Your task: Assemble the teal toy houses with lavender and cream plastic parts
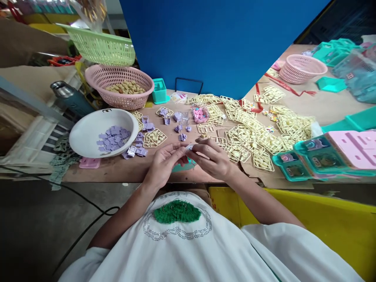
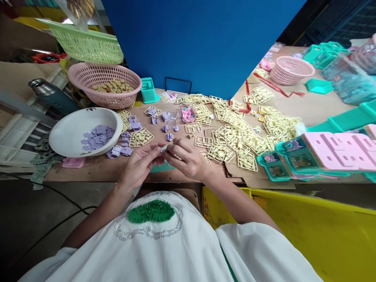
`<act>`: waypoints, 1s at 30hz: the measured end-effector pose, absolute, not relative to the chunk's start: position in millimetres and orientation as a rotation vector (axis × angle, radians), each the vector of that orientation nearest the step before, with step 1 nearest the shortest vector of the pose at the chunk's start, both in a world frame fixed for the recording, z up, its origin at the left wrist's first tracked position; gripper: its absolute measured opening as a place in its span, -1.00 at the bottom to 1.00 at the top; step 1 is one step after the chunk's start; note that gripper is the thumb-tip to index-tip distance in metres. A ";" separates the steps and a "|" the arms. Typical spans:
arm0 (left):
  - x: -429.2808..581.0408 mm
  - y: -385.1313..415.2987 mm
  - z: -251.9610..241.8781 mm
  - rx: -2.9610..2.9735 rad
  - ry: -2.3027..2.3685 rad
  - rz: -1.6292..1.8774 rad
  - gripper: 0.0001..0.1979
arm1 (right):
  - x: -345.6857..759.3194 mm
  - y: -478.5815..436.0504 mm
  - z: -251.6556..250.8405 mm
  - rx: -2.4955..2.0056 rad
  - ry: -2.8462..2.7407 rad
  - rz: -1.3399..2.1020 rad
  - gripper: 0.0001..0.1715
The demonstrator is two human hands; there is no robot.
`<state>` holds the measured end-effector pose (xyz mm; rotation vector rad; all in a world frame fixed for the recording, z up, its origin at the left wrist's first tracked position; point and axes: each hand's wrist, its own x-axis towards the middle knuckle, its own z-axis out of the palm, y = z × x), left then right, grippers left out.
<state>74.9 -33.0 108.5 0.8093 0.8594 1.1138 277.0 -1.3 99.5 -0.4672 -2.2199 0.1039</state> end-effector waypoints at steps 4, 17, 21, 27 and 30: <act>72.4 -28.1 109.7 0.755 0.877 1.210 -0.61 | 275.8 -4.4 104.7 -0.538 -2.156 0.207 -0.46; 59.3 -37.6 96.6 1.781 1.191 1.203 -0.78 | 289.8 14.0 96.5 -1.083 -1.487 1.565 -0.32; 58.1 -38.8 84.4 2.430 1.229 0.923 -0.74 | 297.9 30.7 70.2 -1.202 -1.411 1.864 -0.24; 62.6 -43.9 67.5 2.655 1.301 0.697 -0.66 | 295.7 34.1 57.4 -1.066 -1.351 2.046 -0.33; 62.6 -43.4 67.6 2.700 1.310 0.674 -0.69 | 295.4 32.2 59.3 -1.020 -1.329 2.081 -0.36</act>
